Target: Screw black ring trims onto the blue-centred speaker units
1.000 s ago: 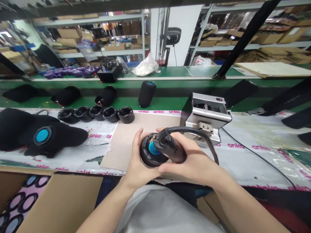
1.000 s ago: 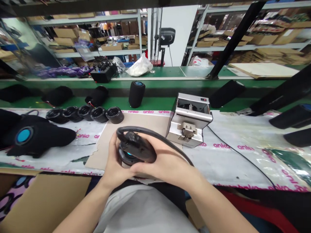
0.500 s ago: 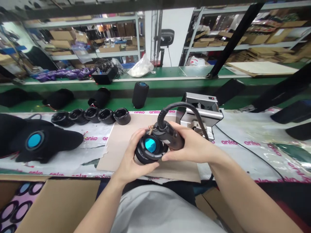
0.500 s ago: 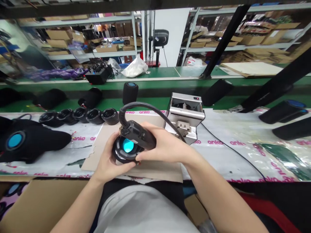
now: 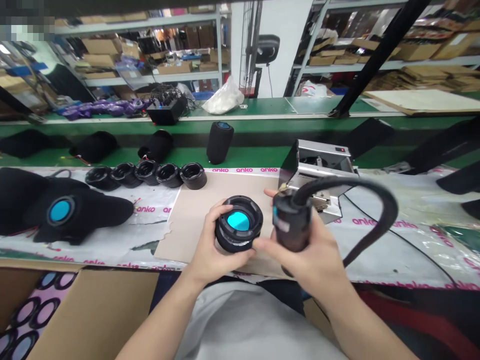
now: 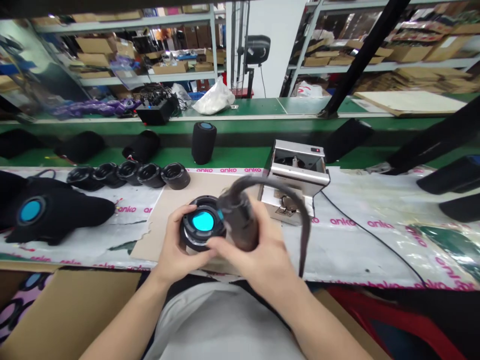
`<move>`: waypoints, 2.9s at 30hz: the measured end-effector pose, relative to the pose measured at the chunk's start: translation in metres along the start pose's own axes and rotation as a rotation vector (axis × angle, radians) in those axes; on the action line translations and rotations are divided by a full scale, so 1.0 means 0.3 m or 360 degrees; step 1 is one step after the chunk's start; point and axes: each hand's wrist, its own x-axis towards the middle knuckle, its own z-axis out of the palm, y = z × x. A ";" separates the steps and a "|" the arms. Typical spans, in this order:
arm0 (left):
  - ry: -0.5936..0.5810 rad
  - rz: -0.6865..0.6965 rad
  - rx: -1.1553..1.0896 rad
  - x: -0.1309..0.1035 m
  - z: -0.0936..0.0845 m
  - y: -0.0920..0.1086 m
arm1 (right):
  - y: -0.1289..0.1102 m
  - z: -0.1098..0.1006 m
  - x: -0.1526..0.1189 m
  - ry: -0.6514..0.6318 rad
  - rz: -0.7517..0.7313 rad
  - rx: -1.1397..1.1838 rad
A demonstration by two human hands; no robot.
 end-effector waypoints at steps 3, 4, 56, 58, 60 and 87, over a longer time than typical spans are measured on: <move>-0.0008 0.0044 -0.0052 0.001 0.006 0.005 | 0.012 0.057 -0.035 -0.0054 -0.0057 0.0008; -0.0007 0.0059 -0.0062 0.002 0.008 0.009 | 0.013 0.070 -0.035 -0.0031 -0.0066 -0.0024; -0.0147 0.0028 -0.0295 0.013 -0.003 -0.001 | 0.007 -0.043 0.048 -0.0414 0.0059 -0.0210; -0.0160 0.0006 -0.0307 0.012 -0.004 -0.001 | 0.008 -0.047 0.054 -0.0446 0.0070 -0.0237; -0.0153 -0.0027 -0.0274 0.010 -0.007 -0.002 | 0.008 -0.054 0.061 -0.0479 0.0065 -0.0272; -0.0202 -0.0025 -0.0246 0.026 -0.014 0.017 | -0.045 -0.097 0.125 -0.0732 -0.0021 -0.0371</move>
